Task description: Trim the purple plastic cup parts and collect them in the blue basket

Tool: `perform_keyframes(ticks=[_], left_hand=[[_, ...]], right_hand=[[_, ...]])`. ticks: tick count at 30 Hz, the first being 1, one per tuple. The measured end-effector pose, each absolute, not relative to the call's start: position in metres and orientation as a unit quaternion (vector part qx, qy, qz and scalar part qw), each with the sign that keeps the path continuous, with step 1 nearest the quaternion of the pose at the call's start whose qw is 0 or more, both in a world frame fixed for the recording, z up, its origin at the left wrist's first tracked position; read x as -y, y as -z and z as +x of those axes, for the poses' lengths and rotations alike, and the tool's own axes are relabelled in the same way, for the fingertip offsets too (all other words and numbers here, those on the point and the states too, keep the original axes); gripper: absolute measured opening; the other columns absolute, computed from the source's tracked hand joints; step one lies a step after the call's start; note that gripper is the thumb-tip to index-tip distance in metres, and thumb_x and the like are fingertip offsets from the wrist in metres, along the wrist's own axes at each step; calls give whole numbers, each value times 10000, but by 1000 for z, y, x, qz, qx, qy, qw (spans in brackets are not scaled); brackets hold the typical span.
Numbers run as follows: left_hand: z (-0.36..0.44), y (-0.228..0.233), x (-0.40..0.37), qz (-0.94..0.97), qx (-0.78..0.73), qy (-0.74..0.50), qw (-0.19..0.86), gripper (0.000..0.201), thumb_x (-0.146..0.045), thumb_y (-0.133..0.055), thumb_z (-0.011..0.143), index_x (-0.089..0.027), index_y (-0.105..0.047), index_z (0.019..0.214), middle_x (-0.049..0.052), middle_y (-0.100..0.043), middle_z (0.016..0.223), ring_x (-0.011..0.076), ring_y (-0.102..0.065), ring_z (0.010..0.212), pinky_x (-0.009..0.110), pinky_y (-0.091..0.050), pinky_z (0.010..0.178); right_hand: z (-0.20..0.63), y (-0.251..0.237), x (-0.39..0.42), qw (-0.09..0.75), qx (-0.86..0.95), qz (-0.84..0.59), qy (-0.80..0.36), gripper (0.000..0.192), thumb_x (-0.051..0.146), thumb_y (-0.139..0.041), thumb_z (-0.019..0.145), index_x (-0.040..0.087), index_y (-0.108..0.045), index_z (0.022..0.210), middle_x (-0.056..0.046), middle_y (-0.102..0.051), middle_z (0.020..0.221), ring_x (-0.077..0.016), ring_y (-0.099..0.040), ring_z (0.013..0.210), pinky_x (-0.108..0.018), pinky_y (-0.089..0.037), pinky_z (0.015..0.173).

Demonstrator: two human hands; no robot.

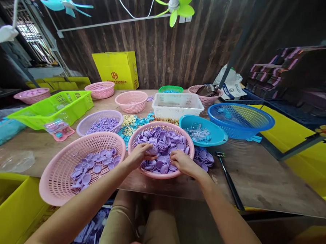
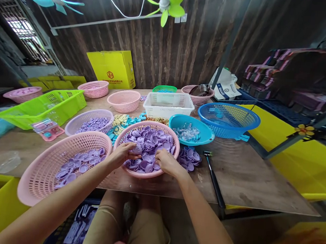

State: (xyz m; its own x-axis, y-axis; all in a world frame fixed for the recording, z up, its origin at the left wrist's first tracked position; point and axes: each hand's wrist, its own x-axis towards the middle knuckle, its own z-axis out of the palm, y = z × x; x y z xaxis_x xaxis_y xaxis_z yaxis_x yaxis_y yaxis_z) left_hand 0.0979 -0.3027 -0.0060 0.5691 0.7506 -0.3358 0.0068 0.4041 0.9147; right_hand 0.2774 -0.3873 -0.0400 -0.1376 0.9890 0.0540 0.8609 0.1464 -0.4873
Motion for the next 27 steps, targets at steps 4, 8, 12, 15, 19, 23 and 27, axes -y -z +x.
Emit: perform_keyframes(ticks=[4,8,12,15,19,23,27], left_hand=[[103,7,304,463,-365,-256,766,175,-205,-601,729,-135,-454,663,11,-573,633,136,-619,582,309,-525,677],[113,9,304,487,-349,-230,767,197,-202,-622,715,-130,-454,643,10,-590,643,115,-609,591,314,-521,713],[129,10,308,479,-327,-202,789,172,-185,-592,740,-127,-460,646,-15,-557,579,95,-586,562,316,-525,711],[138,10,311,454,-336,-187,804,143,-159,-542,774,-129,-455,666,6,-572,589,110,-602,555,306,-528,675],[142,13,313,432,-337,-186,816,121,-144,-512,794,-132,-448,691,26,-586,599,130,-619,559,282,-528,623],[139,15,314,435,-358,-197,803,46,-151,-503,804,-134,-482,767,7,-564,576,132,-614,541,254,-515,560],[134,13,315,442,-324,-192,814,163,-236,-628,733,-132,-547,829,-2,-564,656,103,-588,542,262,-513,589]], right_hand=[[281,38,387,239,710,-630,-202,189,96,-469,740,135,-608,618,-62,-581,784,-155,-512,748,-276,-382,710],[287,34,386,422,609,-619,-262,170,192,-472,747,150,-617,670,-53,-586,814,-153,-540,779,-277,-401,735],[290,34,384,533,491,-604,-332,180,324,-562,678,162,-639,682,-35,-604,808,-162,-543,794,-287,-405,751],[289,37,384,557,416,-607,-386,250,386,-616,605,162,-656,707,-15,-614,712,-153,-539,703,-291,-416,694],[286,37,388,568,373,-624,-387,287,406,-630,568,161,-668,711,-23,-641,692,-167,-551,705,-305,-422,697],[280,32,391,554,409,-638,-345,260,381,-607,596,167,-677,724,-40,-665,745,-195,-571,802,-323,-412,771],[273,28,394,538,426,-624,-375,263,380,-601,617,171,-675,760,-39,-670,767,-198,-582,817,-321,-423,767]])
